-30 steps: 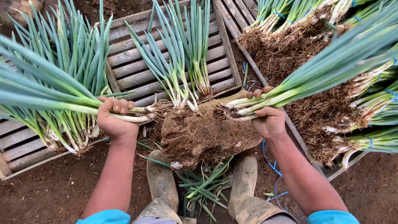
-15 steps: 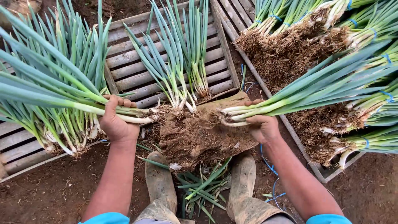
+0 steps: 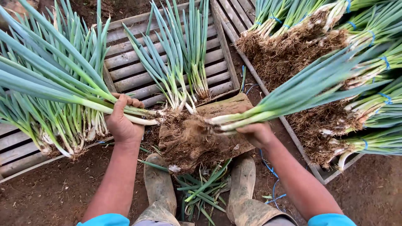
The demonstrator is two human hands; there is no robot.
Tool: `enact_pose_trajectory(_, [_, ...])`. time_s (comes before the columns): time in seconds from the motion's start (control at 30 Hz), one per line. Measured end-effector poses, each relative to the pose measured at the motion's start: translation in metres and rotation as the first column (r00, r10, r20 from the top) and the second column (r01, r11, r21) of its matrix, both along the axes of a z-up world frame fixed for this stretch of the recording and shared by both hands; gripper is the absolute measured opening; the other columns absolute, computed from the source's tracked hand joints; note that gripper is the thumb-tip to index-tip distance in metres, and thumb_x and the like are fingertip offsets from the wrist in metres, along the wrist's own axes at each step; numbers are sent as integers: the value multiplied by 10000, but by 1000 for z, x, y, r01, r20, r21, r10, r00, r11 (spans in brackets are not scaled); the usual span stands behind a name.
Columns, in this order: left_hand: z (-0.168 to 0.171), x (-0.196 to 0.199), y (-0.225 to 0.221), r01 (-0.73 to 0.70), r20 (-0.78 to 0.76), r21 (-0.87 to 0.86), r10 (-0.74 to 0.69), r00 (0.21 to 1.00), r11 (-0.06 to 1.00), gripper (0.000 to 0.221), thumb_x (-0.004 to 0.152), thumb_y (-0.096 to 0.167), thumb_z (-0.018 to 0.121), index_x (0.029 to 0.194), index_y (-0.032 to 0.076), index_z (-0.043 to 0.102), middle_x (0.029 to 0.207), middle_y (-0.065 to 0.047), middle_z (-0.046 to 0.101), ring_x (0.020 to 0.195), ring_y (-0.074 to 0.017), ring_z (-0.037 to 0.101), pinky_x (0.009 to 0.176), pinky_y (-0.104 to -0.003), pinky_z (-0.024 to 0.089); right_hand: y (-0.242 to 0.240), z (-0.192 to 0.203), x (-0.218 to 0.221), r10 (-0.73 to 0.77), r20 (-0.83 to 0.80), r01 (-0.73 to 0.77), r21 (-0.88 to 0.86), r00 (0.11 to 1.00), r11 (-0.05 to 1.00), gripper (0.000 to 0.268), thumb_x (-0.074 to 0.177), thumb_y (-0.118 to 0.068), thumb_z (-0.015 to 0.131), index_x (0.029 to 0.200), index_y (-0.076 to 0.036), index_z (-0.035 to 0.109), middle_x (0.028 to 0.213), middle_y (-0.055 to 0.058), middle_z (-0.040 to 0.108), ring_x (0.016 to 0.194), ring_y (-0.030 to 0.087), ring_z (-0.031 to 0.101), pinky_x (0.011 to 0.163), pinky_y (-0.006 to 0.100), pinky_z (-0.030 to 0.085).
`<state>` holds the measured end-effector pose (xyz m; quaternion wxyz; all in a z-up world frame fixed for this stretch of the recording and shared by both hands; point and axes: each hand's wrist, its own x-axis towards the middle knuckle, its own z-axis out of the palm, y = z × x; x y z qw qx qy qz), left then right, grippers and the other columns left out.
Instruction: Cleaning and preparing green onions by removing dirt and outer layers from the stalks
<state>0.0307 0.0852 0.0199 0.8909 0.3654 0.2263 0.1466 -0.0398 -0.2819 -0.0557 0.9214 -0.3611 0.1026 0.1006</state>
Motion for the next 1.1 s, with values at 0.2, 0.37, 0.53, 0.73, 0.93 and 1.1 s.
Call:
enact_pose_trajectory(0.2, [1,-5,-4,54,4,23,-54,999,998,201,928,36,696,1037,154,575,752,-61,565,674,-198,622,785,-381,557,-13,-51,-22,-120,-365,0,-314,923,950,542,741,100,763,1252,58,587,1239,232,664,1010,388,708,865,542,602])
enact_pose_trajectory(0.37, [-2,-2,-5,81,7,84,-82,997,993,202,923,20,691,1035,137,570,746,-68,576,649,-194,630,776,-402,580,0,66,-22,334,-580,-651,-513,743,560,456,872,-142,772,1166,178,636,867,295,747,602,328,736,469,378,592])
enact_pose_trajectory(0.53, [-14,-2,0,99,14,187,-104,995,977,192,929,19,693,1033,130,577,730,-60,566,608,-167,608,733,-380,589,-15,94,-5,635,-151,-34,-981,758,-193,481,854,-368,784,1220,-72,685,1079,169,717,974,339,705,830,468,596])
enact_pose_trajectory(0.73, [-26,-4,10,83,50,354,-108,993,931,173,950,6,698,1075,84,609,684,-54,533,529,-140,541,634,-350,556,-24,75,24,594,-388,449,-405,705,-797,826,727,-399,796,1481,-342,460,1550,30,487,1507,283,346,1218,733,53])
enact_pose_trajectory(0.93, [0,-8,16,15,107,407,-63,992,913,268,945,-8,691,1197,54,621,682,-47,541,498,-119,544,590,-326,564,-28,46,46,861,-142,774,-384,489,-503,114,800,-248,630,900,-193,631,761,30,647,783,214,659,1141,573,376])
enact_pose_trajectory(1.1, [19,0,64,-57,133,573,-25,991,817,278,985,4,652,1252,53,592,730,-51,568,523,-113,575,588,-260,566,41,99,50,869,-30,774,-442,493,-454,230,869,-259,583,1085,-253,665,772,-7,647,737,192,682,868,387,580])
